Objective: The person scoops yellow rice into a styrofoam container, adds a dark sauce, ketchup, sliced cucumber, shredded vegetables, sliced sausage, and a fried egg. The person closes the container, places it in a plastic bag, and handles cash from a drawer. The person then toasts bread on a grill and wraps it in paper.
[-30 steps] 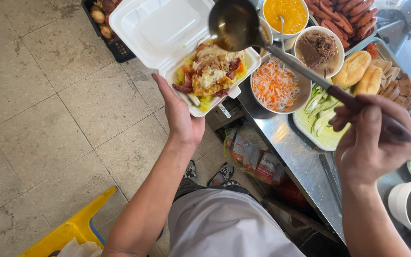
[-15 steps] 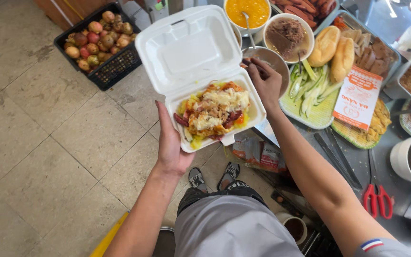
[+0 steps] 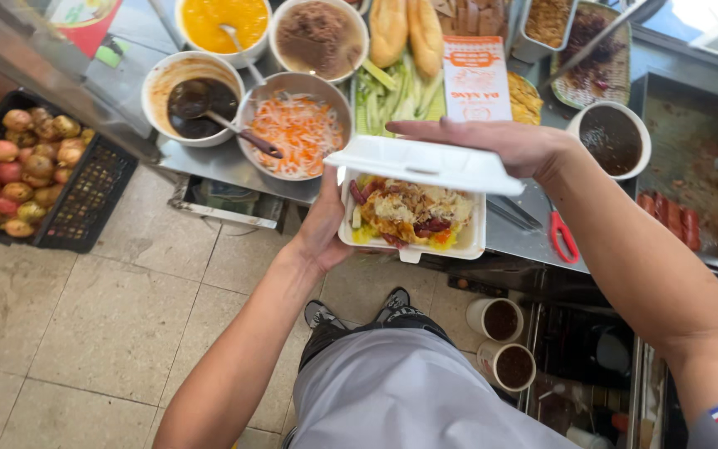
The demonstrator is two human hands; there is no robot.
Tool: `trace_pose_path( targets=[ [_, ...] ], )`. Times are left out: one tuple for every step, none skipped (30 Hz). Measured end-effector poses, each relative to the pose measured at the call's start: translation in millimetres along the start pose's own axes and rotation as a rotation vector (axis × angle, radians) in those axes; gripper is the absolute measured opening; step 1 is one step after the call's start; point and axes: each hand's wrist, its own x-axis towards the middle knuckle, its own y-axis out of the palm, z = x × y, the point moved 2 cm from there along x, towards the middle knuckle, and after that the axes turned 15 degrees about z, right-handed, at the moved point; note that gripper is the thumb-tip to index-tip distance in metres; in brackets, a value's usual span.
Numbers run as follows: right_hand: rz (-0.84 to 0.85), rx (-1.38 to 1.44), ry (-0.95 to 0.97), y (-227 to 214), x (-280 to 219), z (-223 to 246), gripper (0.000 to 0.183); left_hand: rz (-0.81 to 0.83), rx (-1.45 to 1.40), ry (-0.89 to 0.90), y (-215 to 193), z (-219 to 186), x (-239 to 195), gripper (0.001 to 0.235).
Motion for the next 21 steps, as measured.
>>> trace_pose_path(
  targets=[
    [0.059, -0.223, 0.051, 8, -12, 6, 0.075, 0.065, 0.006, -0.034, 1, 2, 15, 0.092],
    [0.017, -0.297, 0.175, 12, -24, 8, 0.081, 0.13, 0.012, -0.067, 2, 4, 31, 0.095],
    [-0.019, -0.366, 0.303, 16, -36, 8, 0.088, 0.152, -0.059, -0.117, 4, 10, 46, 0.099],
    [-0.052, -0.431, 0.433, 20, -49, 7, 0.096, 0.172, -0.13, -0.166, 6, 15, 62, 0.103],
    [-0.088, -0.402, 0.433, 21, -60, 6, 0.097, 0.187, -0.197, -0.211, 9, 20, 77, 0.107],
    [-0.124, -0.372, 0.433, 22, -70, 4, 0.098, 0.181, -0.173, -0.21, 11, 24, 90, 0.11],
    [-0.159, -0.345, 0.433, 21, -82, 0, 0.099, 0.177, -0.148, -0.205, 14, 30, 104, 0.114],
    [-0.269, -0.228, 0.425, 19, -95, -6, 0.098, 0.173, -0.124, -0.2, 18, 36, 116, 0.117],
    [-0.375, -0.116, 0.417, 16, -107, -13, 0.096, 0.135, -0.027, -0.125, 22, 43, 127, 0.114],
    [-0.479, -0.003, 0.407, 13, -120, -22, 0.095, 0.095, 0.07, -0.051, 28, 55, 135, 0.111],
    [-0.55, 0.127, 0.278, 11, -128, -31, 0.092, 0.052, 0.168, 0.028, 34, 67, 142, 0.108],
    [-0.617, 0.257, 0.147, 9, -133, -41, 0.09, 0.009, 0.209, 0.073, 41, 85, 153, 0.104],
    [-0.677, 0.39, 0.014, 8, -139, -51, 0.088, -0.037, 0.25, 0.119, 50, 108, 164, 0.1],
    [-0.712, 0.415, -0.035, 6, -144, -61, 0.088, -0.082, 0.292, 0.165, 57, 126, 175, 0.097],
    [-0.746, 0.442, -0.082, 5, -148, -70, 0.087, -0.062, 0.176, 0.155, 59, 141, 183, 0.095],
    [-0.779, 0.469, -0.129, 4, -152, -77, 0.087, -0.043, 0.059, 0.146, 60, 154, 190, 0.093],
    [-0.771, 0.457, -0.119, 2, -155, -83, 0.09, -0.025, -0.059, 0.139, 58, 165, 195, 0.091],
    [-0.762, 0.446, -0.109, 0, -159, -88, 0.093, -0.018, -0.082, 0.138, 55, 172, 200, 0.089],
    [-0.751, 0.432, -0.099, -3, -163, -91, 0.096, -0.011, -0.105, 0.14, 51, 178, 205, 0.087],
    [-0.73, 0.413, -0.054, -6, -167, -94, 0.099, -0.004, -0.128, 0.143, 47, 184, 208, 0.085],
    [-0.706, 0.393, -0.013, -10, -169, -95, 0.102, -0.008, -0.095, 0.14, 43, 187, 211, 0.079]
  ],
)
